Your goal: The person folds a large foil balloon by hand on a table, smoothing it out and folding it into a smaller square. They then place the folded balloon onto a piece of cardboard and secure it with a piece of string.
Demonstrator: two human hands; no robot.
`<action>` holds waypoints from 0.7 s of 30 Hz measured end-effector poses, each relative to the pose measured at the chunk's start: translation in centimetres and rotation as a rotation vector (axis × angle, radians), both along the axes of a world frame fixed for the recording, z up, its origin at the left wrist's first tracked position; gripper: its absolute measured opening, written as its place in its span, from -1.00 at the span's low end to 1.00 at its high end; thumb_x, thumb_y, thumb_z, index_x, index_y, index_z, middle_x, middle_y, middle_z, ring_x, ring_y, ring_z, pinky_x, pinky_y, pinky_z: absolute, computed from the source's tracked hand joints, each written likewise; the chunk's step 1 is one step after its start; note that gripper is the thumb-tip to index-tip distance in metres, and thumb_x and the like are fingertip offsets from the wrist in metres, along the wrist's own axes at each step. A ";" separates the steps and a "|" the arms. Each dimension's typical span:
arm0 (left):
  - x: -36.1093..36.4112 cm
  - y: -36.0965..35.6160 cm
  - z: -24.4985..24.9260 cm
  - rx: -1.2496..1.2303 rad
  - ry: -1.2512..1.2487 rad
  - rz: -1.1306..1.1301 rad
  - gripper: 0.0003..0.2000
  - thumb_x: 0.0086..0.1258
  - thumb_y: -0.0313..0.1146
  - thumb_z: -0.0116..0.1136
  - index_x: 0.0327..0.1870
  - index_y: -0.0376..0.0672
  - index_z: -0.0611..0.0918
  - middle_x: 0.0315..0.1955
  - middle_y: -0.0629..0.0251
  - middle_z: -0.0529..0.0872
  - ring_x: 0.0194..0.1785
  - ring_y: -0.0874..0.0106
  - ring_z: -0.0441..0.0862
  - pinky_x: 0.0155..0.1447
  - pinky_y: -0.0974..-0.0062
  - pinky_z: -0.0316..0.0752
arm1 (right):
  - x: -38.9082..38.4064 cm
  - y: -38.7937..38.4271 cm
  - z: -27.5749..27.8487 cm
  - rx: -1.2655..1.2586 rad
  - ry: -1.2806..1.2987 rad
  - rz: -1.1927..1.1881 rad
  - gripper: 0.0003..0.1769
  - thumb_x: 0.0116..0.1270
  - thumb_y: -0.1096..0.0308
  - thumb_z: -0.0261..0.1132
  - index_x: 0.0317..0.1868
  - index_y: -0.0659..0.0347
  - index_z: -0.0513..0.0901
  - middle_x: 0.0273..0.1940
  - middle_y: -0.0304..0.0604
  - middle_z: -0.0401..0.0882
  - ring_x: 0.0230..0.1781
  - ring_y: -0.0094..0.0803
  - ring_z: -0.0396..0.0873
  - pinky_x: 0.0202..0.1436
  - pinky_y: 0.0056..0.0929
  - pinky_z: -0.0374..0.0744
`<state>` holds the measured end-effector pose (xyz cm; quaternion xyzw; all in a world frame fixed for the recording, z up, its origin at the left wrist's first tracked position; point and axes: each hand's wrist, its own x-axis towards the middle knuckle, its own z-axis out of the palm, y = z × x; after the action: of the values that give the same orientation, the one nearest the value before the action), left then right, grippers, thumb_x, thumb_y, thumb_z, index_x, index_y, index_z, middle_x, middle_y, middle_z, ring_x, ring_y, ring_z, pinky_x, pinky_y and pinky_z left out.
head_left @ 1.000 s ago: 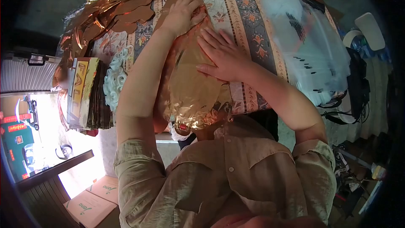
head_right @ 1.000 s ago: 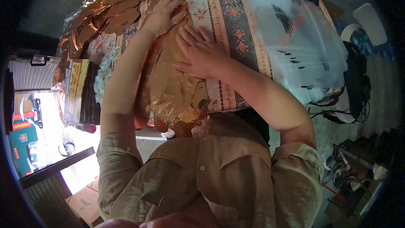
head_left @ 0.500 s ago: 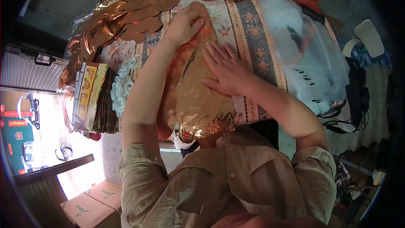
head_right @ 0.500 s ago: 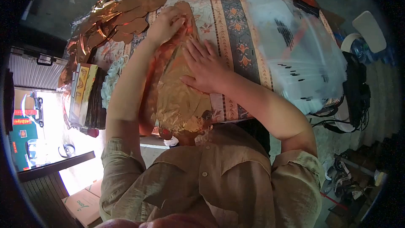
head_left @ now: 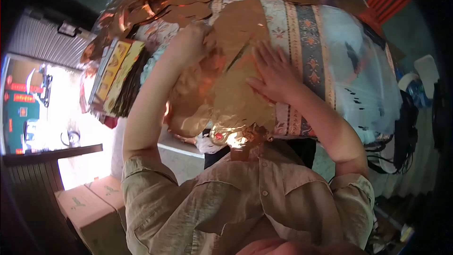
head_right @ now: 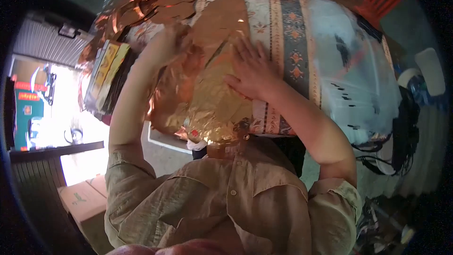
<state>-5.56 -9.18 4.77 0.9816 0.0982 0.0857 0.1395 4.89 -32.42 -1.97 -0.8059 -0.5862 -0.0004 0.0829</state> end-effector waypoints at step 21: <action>-19.4 -10.1 -2.5 -0.449 -0.339 0.675 -0.86 0.27 -0.45 0.29 -0.35 -0.33 0.59 -0.50 0.41 0.61 -0.41 0.68 0.49 -0.31 0.64 0.41 | 0.1 0.2 -0.2 -0.020 -0.039 -0.033 -0.06 0.37 -0.28 -0.06 0.46 0.33 0.00 0.49 0.08 -0.10 0.53 -0.17 -0.15 0.53 -0.11 -0.14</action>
<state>-24.95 -19.32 2.26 0.8118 0.4054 0.2630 0.3278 4.98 -32.24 -2.13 -0.8162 -0.5741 -0.0115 0.0636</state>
